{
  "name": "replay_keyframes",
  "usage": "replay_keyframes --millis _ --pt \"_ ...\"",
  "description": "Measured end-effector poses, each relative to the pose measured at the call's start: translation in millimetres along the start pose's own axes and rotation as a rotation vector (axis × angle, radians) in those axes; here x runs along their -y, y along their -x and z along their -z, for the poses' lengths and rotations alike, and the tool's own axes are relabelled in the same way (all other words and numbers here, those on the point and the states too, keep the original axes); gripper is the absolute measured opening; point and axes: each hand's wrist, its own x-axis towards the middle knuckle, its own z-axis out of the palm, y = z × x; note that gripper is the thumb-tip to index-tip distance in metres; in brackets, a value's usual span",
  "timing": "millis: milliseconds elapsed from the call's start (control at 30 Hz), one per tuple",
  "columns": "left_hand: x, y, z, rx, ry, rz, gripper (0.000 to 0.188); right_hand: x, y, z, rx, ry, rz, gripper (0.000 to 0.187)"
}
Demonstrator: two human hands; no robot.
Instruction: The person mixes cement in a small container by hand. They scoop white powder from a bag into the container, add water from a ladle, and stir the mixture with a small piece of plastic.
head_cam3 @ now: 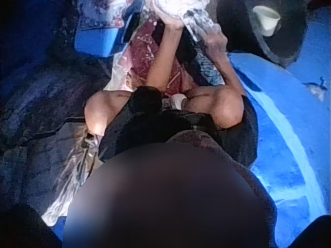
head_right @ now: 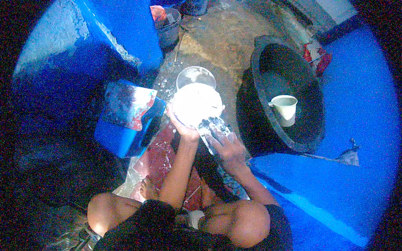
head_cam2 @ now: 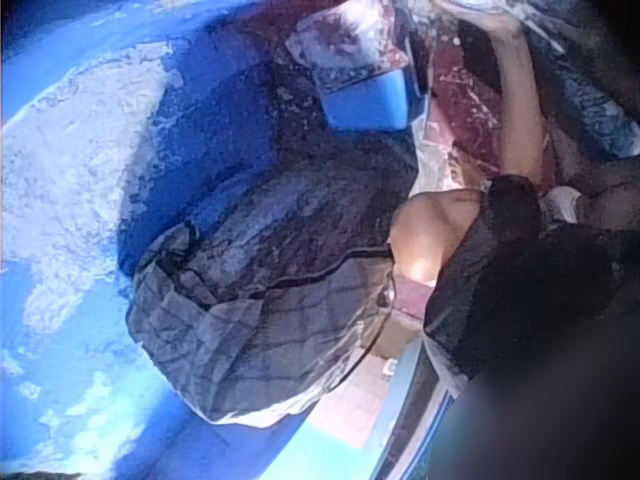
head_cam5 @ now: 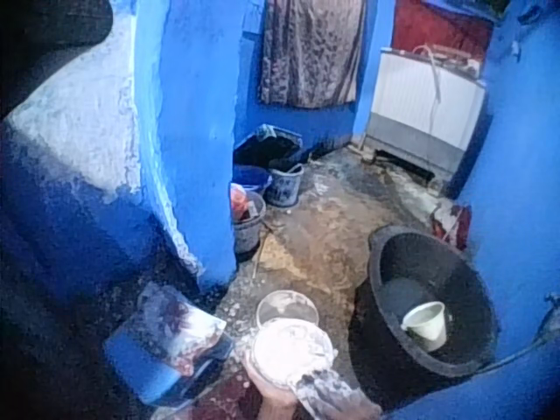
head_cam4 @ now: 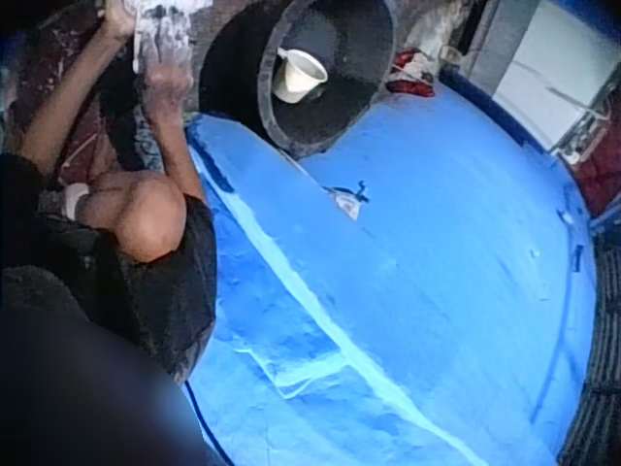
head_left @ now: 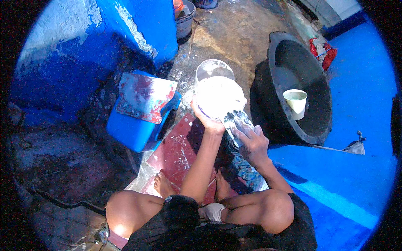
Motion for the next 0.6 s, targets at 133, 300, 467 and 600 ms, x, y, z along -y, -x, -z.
replay_keyframes --millis 133,300,467,600 --pt "0 2 -9 -0.053 -0.027 -0.018 0.058 0 3 1 0.036 0.008 -0.019 0.042" --pt "1 5 -22 -0.170 -0.073 0.002 0.066 0 2 2 -0.013 0.020 -0.014 0.040" --pt "1 6 -28 -0.181 -0.097 -0.008 0.068 1 1 6 -0.005 -0.005 -0.012 0.043" --pt "0 5 -30 -0.230 -0.125 -0.026 0.067 1 3 11 0.132 0.030 -0.049 0.042"
